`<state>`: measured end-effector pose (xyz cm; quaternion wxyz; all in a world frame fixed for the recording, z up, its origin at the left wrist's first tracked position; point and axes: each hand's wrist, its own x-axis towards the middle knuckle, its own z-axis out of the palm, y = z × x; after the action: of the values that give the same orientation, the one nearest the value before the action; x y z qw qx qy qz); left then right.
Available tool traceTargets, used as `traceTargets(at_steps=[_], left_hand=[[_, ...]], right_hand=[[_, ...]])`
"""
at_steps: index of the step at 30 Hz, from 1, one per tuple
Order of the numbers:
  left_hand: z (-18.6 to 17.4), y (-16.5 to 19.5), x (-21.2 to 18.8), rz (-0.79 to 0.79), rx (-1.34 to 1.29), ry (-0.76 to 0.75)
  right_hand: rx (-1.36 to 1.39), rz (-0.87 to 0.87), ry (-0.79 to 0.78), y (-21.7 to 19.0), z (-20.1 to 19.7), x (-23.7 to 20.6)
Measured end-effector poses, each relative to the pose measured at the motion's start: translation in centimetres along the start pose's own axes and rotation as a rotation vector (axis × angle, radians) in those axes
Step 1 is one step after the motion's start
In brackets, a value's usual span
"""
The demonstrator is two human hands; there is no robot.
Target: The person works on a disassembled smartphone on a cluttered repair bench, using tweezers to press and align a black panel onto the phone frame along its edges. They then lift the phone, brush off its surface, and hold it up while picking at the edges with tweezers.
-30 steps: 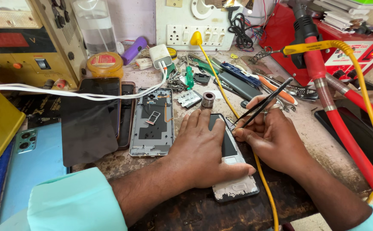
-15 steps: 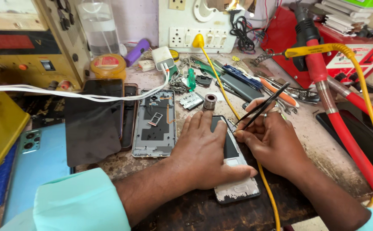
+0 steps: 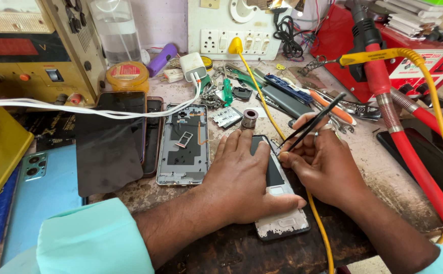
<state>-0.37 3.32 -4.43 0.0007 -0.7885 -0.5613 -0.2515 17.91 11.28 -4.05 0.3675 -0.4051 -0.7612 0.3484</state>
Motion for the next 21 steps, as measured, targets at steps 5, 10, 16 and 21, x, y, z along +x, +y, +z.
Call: traceTargets(at_steps=[5, 10, 16, 21], left_hand=[[0.0, 0.0, 0.0, -0.010, -0.013, -0.012], [-0.2, 0.0, 0.1, -0.020, 0.005, -0.038], [-0.3, 0.2, 0.2, -0.037, -0.002, -0.045], [-0.5, 0.1, 0.2, -0.035, -0.005, -0.064]], right_hand=[[-0.016, 0.011, -0.006, -0.6, 0.0, -0.1], [-0.083, 0.014, 0.011, -0.9, 0.0, -0.1], [-0.116, 0.042, 0.004, -1.8, 0.2, 0.0], [-0.139, -0.033, 0.000, -2.1, 0.3, 0.4]])
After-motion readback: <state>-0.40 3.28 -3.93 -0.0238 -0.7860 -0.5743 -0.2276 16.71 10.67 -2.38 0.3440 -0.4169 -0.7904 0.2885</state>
